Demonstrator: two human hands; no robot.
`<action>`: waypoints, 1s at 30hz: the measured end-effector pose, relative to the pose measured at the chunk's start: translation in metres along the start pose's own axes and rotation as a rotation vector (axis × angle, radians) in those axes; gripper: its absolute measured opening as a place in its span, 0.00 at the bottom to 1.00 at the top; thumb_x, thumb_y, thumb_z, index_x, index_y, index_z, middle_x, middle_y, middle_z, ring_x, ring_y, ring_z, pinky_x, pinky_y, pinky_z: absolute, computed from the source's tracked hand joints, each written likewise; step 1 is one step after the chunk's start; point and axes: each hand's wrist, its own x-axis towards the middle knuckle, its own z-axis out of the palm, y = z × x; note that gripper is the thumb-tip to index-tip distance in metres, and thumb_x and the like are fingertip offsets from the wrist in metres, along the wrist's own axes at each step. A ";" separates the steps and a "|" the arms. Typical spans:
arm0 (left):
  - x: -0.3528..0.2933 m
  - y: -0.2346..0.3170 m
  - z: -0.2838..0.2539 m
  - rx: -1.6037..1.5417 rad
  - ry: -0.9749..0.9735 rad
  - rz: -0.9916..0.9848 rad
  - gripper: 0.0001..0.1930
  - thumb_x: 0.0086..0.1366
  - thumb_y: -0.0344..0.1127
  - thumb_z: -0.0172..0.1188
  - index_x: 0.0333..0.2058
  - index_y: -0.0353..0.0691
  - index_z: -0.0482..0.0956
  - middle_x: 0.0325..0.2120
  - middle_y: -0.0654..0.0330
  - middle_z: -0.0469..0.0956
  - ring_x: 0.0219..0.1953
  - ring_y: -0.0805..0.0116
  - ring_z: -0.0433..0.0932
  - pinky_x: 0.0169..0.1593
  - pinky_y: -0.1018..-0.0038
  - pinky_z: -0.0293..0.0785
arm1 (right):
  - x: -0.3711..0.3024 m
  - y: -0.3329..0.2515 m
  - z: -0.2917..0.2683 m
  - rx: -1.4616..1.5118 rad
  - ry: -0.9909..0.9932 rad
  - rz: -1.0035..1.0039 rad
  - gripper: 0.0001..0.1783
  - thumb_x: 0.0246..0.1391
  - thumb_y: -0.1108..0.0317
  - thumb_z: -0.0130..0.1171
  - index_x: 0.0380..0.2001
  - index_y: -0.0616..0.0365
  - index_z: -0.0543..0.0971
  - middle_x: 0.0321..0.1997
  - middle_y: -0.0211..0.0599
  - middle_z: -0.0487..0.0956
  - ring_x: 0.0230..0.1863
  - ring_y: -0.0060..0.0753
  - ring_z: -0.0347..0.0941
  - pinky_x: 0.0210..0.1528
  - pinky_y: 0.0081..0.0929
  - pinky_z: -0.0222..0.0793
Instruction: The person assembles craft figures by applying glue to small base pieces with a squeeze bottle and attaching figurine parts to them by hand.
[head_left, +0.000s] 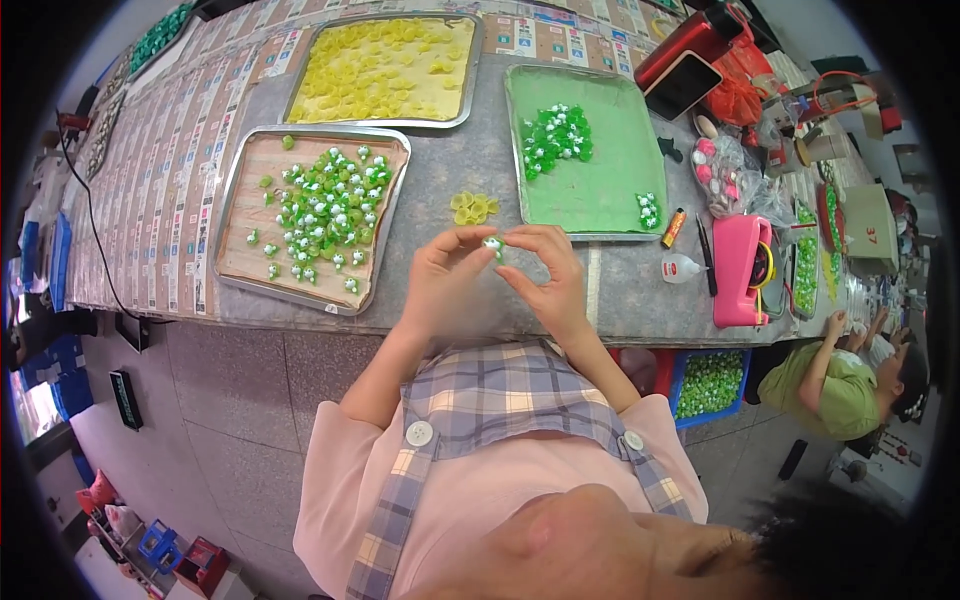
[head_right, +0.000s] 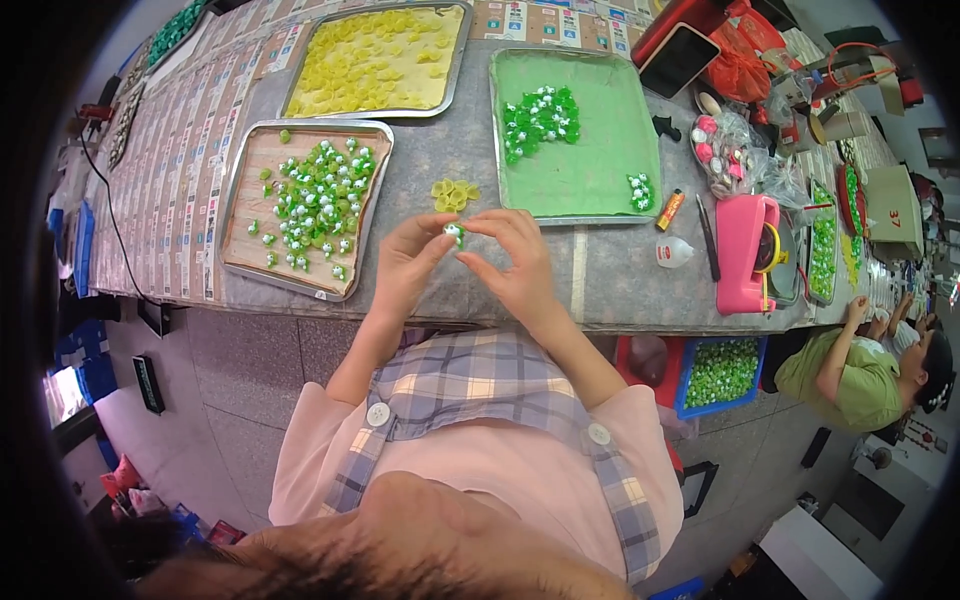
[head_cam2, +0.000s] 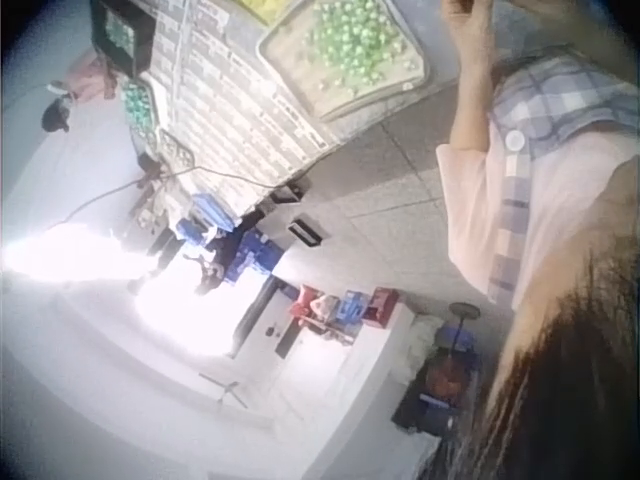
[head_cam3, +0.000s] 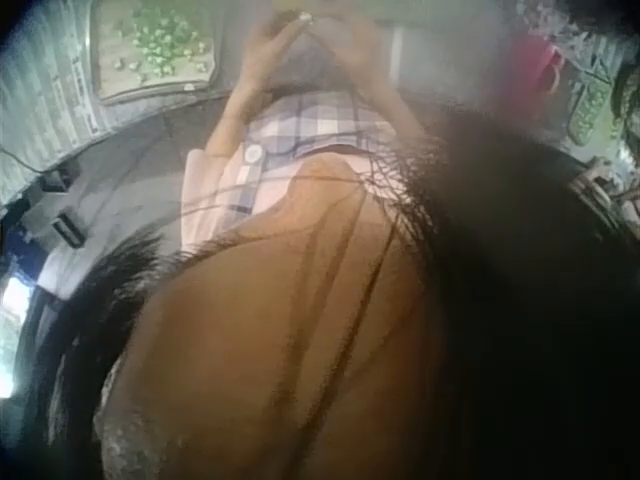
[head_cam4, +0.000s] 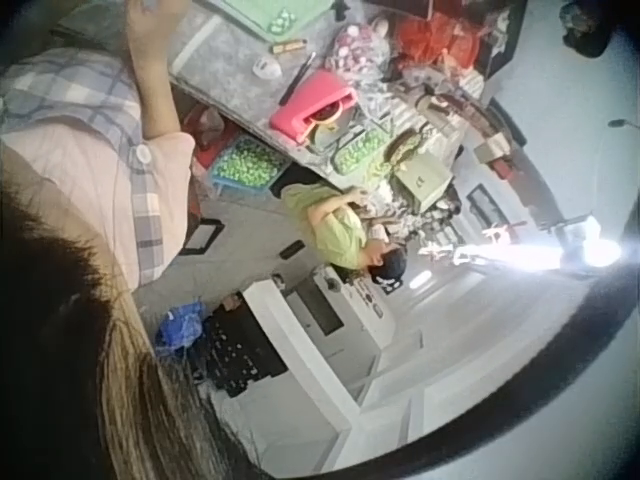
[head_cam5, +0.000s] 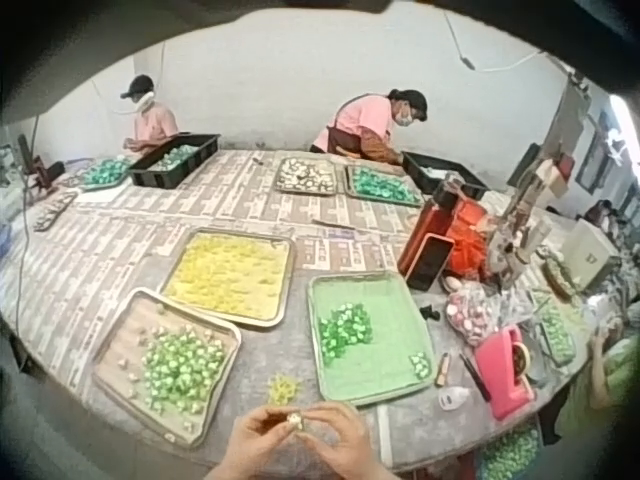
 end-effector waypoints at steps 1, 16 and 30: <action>0.004 -0.004 -0.011 0.129 0.072 0.081 0.09 0.51 0.28 0.55 0.34 0.38 0.74 0.30 0.64 0.73 0.33 0.80 0.70 0.38 0.81 0.65 | 0.002 0.002 0.001 0.002 -0.006 -0.003 0.14 0.34 0.70 0.61 0.30 0.56 0.74 0.34 0.35 0.72 0.38 0.35 0.66 0.39 0.26 0.61; 0.022 0.003 -0.104 1.384 0.716 0.493 0.10 0.46 0.29 0.58 0.32 0.41 0.76 0.35 0.61 0.70 0.43 0.63 0.63 0.47 0.71 0.58 | 0.036 0.067 0.035 -0.744 -0.081 -0.108 0.07 0.32 0.71 0.58 0.22 0.52 0.76 0.30 0.26 0.68 0.38 0.31 0.61 0.39 0.29 0.54; 0.011 -0.007 -0.007 0.509 -0.209 0.401 0.16 0.47 0.30 0.60 0.37 0.36 0.73 0.35 0.58 0.70 0.36 0.70 0.69 0.41 0.76 0.64 | 0.003 0.028 -0.002 0.692 -0.236 0.458 0.08 0.42 0.68 0.57 0.26 0.61 0.75 0.26 0.29 0.72 0.31 0.17 0.65 0.37 0.16 0.58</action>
